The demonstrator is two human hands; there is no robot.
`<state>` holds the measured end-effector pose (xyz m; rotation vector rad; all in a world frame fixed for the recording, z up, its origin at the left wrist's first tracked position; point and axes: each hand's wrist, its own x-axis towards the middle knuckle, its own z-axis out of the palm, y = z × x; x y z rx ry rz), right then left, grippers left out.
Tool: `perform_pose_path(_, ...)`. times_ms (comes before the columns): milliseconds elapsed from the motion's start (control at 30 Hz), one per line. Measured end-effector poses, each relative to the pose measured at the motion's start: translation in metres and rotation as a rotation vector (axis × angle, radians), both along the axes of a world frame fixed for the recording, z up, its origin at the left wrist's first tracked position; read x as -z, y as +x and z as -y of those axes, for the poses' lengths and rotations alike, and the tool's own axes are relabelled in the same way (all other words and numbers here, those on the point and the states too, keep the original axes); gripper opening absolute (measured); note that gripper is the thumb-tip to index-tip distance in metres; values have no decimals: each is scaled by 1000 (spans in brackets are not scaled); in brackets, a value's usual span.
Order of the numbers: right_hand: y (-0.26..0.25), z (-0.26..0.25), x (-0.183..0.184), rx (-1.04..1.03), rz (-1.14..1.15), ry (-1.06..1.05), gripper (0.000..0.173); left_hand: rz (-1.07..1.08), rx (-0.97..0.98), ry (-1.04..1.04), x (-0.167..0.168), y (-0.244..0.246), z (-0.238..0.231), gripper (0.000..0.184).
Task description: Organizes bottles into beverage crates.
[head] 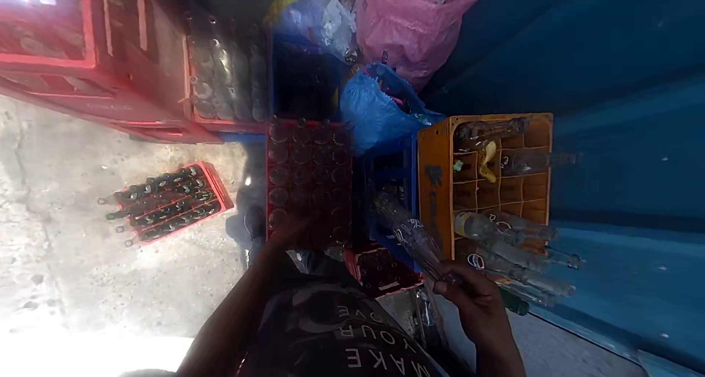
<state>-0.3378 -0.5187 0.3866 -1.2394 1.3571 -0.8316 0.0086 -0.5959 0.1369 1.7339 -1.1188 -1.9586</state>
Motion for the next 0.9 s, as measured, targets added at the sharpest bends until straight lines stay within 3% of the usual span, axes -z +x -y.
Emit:
perform_pose_path(167, -4, -77, -1, 291, -39, 75, 22, 241, 201, 89, 32, -20, 24, 57)
perform_pose_path(300, 11, -117, 8, 383, -8, 222, 21, 257, 362, 33, 53, -19, 29, 41)
perform_pose_path(467, 22, -135, 25, 381, -40, 341, 21, 382, 664, 147, 92, -24, 41, 44)
perform_pose_path(600, 27, -130, 25, 260, -128, 399, 22, 437, 674, 175, 111, -27, 40, 46)
perform_pose_path(767, 22, -107, 14, -41, -124, 251, 20, 491, 763, 168, 89, -24, 43, 49)
perform_pose_path(833, 21, -91, 1, -141, -54, 157, 19, 583, 863, 102, 39, -22, 43, 51)
perform_pose_path(900, 23, -71, -8, -242, 30, 59, 19, 577, 997, 9, -41, -23, 53, 51)
